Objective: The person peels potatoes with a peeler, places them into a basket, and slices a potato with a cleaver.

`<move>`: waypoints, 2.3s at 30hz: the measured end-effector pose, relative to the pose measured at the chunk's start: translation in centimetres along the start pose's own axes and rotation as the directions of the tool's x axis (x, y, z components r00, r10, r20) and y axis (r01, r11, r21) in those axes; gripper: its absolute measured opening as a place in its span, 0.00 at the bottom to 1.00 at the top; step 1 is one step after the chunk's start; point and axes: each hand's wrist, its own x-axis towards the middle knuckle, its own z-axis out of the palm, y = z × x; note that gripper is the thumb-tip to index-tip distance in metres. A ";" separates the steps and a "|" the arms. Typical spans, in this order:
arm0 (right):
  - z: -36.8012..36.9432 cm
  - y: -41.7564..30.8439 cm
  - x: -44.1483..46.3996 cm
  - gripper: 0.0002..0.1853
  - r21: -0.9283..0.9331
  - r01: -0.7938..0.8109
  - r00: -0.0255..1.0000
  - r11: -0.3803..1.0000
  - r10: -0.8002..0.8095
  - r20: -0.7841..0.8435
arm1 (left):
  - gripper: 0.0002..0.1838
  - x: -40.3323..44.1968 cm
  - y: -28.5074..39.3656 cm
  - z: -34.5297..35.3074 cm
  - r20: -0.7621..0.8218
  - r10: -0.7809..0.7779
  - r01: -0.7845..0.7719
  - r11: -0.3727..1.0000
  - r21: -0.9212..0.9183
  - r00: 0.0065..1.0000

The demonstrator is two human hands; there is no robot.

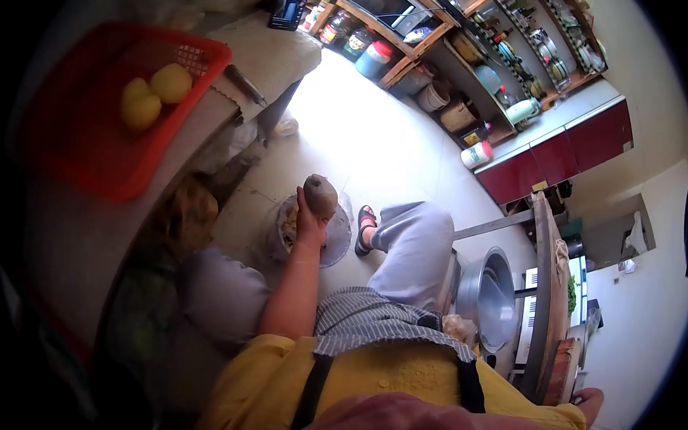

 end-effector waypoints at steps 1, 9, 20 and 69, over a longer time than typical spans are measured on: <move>0.1 0.1 0.1 0.12 0.061 -0.013 1.000 0.998 0.013 0.006 | 0.34 -0.4 0.1 0.2 -0.006 0.008 -0.008 1.000 0.006 1.000; 2.4 -2.0 3.6 0.09 0.427 -0.026 1.000 0.904 0.019 0.021 | 0.34 -0.4 0.4 0.4 0.046 0.068 -0.067 0.997 -0.032 0.997; 26.0 -29.6 3.3 0.43 0.293 0.575 0.745 0.763 -0.341 -0.574 | 0.27 -2.0 1.3 -0.2 0.145 0.098 -0.103 0.994 0.027 0.985; 52.0 -4.5 -63.1 0.28 0.946 0.227 -0.516 0.231 -0.795 0.318 | 0.25 -7.9 -2.1 -5.6 -0.060 0.368 -0.299 0.829 0.473 0.928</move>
